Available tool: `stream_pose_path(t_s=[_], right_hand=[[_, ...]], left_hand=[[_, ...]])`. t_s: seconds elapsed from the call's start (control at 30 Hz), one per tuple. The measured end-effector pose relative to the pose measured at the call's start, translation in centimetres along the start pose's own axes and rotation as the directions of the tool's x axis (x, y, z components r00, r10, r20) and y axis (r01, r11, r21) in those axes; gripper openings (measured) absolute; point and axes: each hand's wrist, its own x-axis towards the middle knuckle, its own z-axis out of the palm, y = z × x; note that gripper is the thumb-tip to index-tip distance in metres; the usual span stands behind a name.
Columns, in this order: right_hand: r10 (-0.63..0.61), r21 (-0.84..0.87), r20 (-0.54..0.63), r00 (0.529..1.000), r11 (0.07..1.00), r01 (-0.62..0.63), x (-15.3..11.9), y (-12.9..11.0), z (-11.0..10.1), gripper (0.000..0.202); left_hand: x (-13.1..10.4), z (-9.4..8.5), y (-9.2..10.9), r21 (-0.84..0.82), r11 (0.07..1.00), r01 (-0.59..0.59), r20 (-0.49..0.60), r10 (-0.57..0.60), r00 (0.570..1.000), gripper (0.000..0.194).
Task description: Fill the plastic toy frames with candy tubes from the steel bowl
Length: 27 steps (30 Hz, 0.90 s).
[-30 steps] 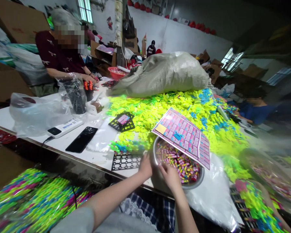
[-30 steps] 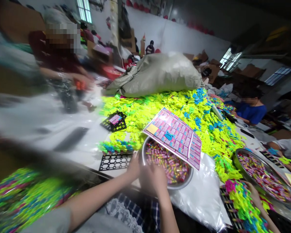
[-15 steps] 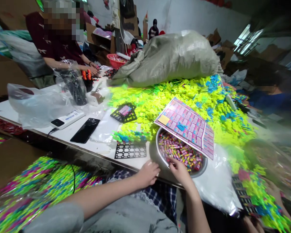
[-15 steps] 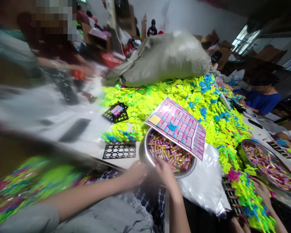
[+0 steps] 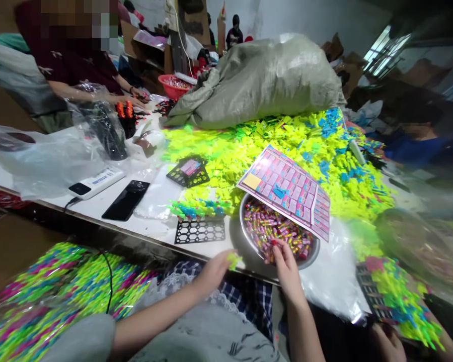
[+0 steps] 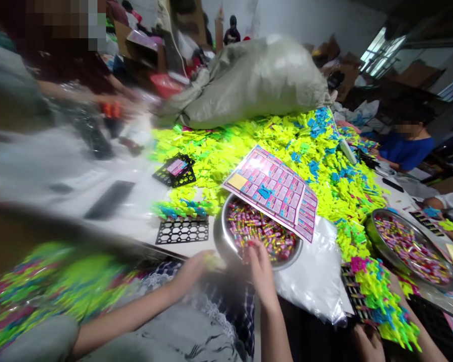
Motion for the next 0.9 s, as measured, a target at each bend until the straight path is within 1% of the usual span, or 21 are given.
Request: stream_pose_path(t_s=[0.03,0.07,0.1,0.13,0.17,0.2,0.27,0.37,0.5,0.57,0.63,0.7,0.8,0.83,0.87,0.9], right_hand=[[-0.003,0.017,0.038,0.999,1.000,0.002,-0.3,-0.4,0.1,0.035],[-0.004,0.029,0.076,0.997,1.000,0.002,-0.6,-0.8,0.3,0.035],[-0.001,0.043,0.110,0.994,0.999,-0.004,-0.9,-1.1,0.5,0.035],[0.009,0.063,0.146,0.989,0.998,-0.018,-1.1,-1.3,0.9,0.036],[0.024,0.087,0.172,0.985,0.995,-0.039,-1.3,-1.5,1.2,0.036],[0.041,0.112,0.189,0.981,0.992,-0.063,-1.4,-1.6,1.6,0.036],[0.074,0.160,0.195,0.978,0.981,-0.106,-1.7,-1.4,2.2,0.035],[0.117,0.205,0.152,0.981,0.968,-0.147,-2.2,-0.9,2.9,0.034],[0.168,0.214,0.083,0.982,0.960,-0.183,-3.0,-0.4,3.3,0.037],[0.172,0.235,0.085,0.981,0.954,-0.188,-3.4,-0.4,3.5,0.038],[0.176,0.280,0.094,0.980,0.940,-0.196,-3.7,-0.7,4.0,0.039],[0.193,0.316,0.099,0.976,0.924,-0.214,-4.0,-1.1,4.5,0.038],[0.221,0.318,0.115,0.969,0.915,-0.247,-4.4,-1.7,5.2,0.032],[0.223,0.311,0.138,0.965,0.915,-0.256,-4.4,-1.8,5.4,0.030],[0.219,0.303,0.169,0.961,0.916,-0.262,-4.5,-2.0,5.7,0.028],[0.214,0.292,0.201,0.956,0.918,-0.267,-4.6,-2.1,5.9,0.026]], left_hand=[[-0.1,-0.1,0.8,-0.150,0.982,0.114,-0.060,-0.124,0.991,0.033],[-0.2,-0.1,1.7,-0.276,0.938,0.210,-0.085,-0.241,0.967,0.035],[-0.2,-0.1,2.6,-0.381,0.882,0.278,-0.077,-0.330,0.941,0.036],[-0.1,0.0,3.4,-0.463,0.828,0.317,-0.054,-0.383,0.922,0.037],[-0.1,0.1,4.1,-0.524,0.786,0.329,-0.033,-0.404,0.914,0.038],[0.0,0.2,4.7,-0.564,0.761,0.321,-0.018,-0.400,0.916,0.039],[0.1,0.3,5.3,-0.583,0.762,0.282,-0.031,-0.368,0.929,0.041],[0.2,0.2,5.2,-0.485,0.838,0.252,-0.062,-0.320,0.945,0.041],[0.2,-0.7,4.8,-0.275,0.932,0.234,-0.066,-0.261,0.963,0.034],[0.1,-1.3,5.0,-0.179,0.958,0.223,0.005,-0.226,0.974,0.027],[0.1,-2.0,5.4,-0.119,0.968,0.222,0.123,-0.208,0.970,0.022],[0.2,-2.7,5.9,-0.091,0.971,0.223,0.236,-0.196,0.952,0.021],[0.3,-3.6,6.3,-0.028,0.980,0.197,0.333,-0.176,0.926,0.020],[0.4,-3.9,6.3,-0.004,0.979,0.206,0.376,-0.189,0.907,0.020],[0.4,-4.3,6.3,0.025,0.976,0.218,0.436,-0.206,0.876,0.020],[0.4,-4.6,6.3,0.055,0.974,0.219,0.505,-0.216,0.836,0.020]])
